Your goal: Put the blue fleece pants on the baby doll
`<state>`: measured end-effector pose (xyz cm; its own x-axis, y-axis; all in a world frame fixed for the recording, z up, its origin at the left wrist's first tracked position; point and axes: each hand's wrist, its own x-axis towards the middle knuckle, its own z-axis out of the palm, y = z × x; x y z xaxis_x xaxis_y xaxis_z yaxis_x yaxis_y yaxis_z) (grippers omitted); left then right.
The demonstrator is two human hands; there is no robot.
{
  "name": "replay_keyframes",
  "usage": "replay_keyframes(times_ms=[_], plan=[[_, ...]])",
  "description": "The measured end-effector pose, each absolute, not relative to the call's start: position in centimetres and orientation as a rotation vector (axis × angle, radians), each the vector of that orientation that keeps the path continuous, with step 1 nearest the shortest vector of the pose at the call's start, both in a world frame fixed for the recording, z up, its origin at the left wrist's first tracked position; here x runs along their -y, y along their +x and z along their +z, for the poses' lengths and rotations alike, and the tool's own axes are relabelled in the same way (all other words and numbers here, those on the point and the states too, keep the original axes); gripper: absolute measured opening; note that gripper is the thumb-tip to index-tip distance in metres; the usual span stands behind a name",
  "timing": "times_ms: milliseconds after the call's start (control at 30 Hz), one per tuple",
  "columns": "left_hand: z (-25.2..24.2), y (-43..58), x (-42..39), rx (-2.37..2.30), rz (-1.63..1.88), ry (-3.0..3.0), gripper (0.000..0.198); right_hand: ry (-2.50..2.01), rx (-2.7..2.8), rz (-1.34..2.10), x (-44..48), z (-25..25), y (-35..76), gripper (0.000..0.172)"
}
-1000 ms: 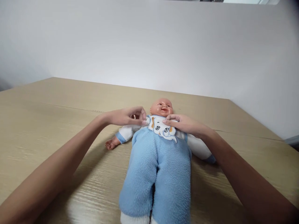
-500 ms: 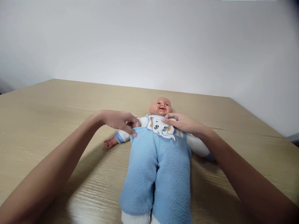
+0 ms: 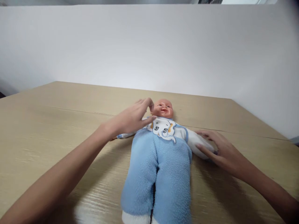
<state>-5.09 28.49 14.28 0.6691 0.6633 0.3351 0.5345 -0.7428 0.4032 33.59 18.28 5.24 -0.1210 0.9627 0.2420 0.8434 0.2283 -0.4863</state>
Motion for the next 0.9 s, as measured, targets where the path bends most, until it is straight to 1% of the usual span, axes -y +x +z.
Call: replay_keyframes(times_ms=[67, 133, 200, 267, 333, 433, 533, 600, 667, 767, 833, 900], plan=[[14.1, -2.6, -27.5, -0.847, 0.731, 2.593, 0.027, -1.738, 1.941, 0.354, -16.3, 4.3, 35.8, 0.055], [13.4, 0.2, -27.1, -0.762, 0.69, 2.669, 0.029, -1.771, 1.919, 0.417, -14.9, 3.9, 36.9, 0.06], [12.3, 2.9, -27.1, -0.83, 0.619, 2.798, 0.038, -1.743, 1.909, 0.495, -14.1, 3.8, 36.9, 0.061], [11.2, 5.1, -27.5, -0.94, 0.53, 2.867, 0.041, -1.694, 1.861, 0.598, -13.7, 4.1, 36.2, 0.058], [10.3, 6.5, -27.9, -0.989, 0.48, 2.879, 0.032, -1.687, 1.752, 0.673, -13.7, 4.4, 35.4, 0.056], [9.8, 6.9, -28.2, -0.862, 0.604, 2.799, 0.013, -1.642, 1.467, 0.6, -14.2, 4.9, 34.4, 0.061], [9.9, 6.5, -28.0, -0.645, 0.744, 2.698, 0.016, -1.458, 1.185, 0.57, -15.5, 5.5, 33.4, 0.072], [9.9, 6.3, -27.7, -0.6, 0.794, 2.652, 0.017, -1.367, 1.116, 0.591, -16.8, 5.8, 32.4, 0.078], [9.9, 6.3, -27.5, -0.599, 0.847, 2.588, 0.017, -1.299, 1.119, 0.6, -18.2, 6.1, 31.0, 0.074], [9.7, 6.3, -27.2, -0.524, 0.973, 2.494, 0.022, -1.16, 1.157, 0.658, -20.3, 6.3, 28.6, 0.058], [9.6, 6.2, -27.0, -0.456, 1.089, 2.464, 0.027, -1.081, 1.199, 0.714, -21.4, 6.5, 27.2, 0.054], [9.5, 6.1, -26.8, -0.427, 1.192, 2.449, 0.029, -1.049, 1.236, 0.753, -22.4, 6.5, 26.2, 0.052]])
